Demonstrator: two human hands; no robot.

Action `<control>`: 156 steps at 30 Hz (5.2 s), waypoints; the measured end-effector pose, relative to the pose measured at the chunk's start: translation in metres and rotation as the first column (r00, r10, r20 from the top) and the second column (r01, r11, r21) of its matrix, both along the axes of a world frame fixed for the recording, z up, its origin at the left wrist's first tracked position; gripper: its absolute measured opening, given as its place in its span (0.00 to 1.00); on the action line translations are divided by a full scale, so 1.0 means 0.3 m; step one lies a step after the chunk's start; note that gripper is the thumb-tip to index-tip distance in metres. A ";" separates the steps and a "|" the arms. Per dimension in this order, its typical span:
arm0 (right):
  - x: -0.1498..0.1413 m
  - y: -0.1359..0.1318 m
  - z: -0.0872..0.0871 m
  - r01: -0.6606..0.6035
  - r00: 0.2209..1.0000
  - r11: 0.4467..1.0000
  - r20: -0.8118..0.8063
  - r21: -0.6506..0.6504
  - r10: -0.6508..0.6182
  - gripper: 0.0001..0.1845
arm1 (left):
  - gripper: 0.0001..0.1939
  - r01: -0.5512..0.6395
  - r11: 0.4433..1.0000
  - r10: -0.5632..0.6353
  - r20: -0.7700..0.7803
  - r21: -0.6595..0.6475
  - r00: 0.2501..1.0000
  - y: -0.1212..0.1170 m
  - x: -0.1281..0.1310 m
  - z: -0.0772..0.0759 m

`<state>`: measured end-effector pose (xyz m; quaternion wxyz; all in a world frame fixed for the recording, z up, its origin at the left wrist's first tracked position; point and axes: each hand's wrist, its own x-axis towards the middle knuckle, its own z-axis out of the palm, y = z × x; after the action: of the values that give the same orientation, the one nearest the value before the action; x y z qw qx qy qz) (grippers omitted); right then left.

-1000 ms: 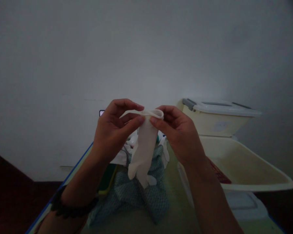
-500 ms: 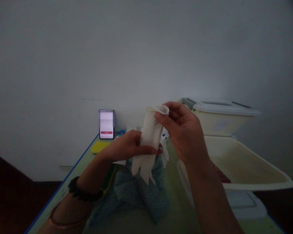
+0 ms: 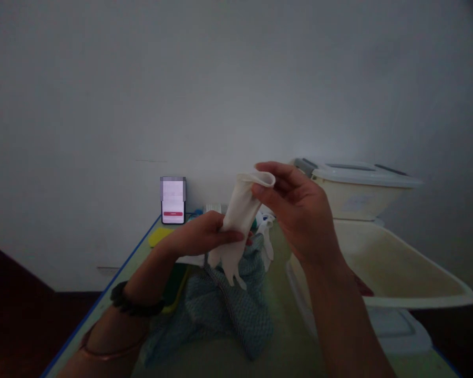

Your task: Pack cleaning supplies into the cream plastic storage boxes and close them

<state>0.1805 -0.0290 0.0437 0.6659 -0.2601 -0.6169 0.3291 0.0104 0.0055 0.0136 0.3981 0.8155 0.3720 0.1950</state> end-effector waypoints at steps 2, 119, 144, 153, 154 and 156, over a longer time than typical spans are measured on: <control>0.001 -0.009 0.000 0.024 0.997 0.999 0.070 0.037 -0.026 0.13 | 0.17 -0.035 0.999 0.037 0.063 -0.031 0.997 0.006 -0.007 0.002; -0.046 0.037 -0.069 0.071 0.828 0.960 0.553 -0.272 0.096 0.21 | 0.08 -0.347 0.938 0.268 0.615 0.011 0.742 -0.027 -0.032 0.093; -0.008 0.044 -0.069 -0.036 0.835 0.957 0.518 -0.288 0.187 0.19 | 0.08 -0.348 0.936 0.263 0.552 0.054 0.791 -0.019 -0.065 0.098; -0.011 0.039 -0.052 -0.021 0.848 0.990 0.522 -0.139 0.091 0.10 | 0.06 -0.332 0.941 0.232 0.593 0.064 0.771 -0.028 -0.044 0.092; -0.010 0.039 -0.051 -0.014 0.847 0.990 0.525 -0.140 0.086 0.10 | 0.06 -0.321 0.945 0.227 0.589 0.059 0.775 -0.026 -0.045 0.089; -0.008 0.039 -0.051 -0.030 0.850 0.987 0.515 -0.160 0.109 0.10 | 0.07 -0.302 0.952 0.215 0.587 0.053 0.781 -0.022 -0.046 0.085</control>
<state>0.1782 -0.0173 0.0284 0.4404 -0.3652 -0.7575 0.3143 -0.0035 -0.0012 0.0393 0.4009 0.6863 0.3278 0.5107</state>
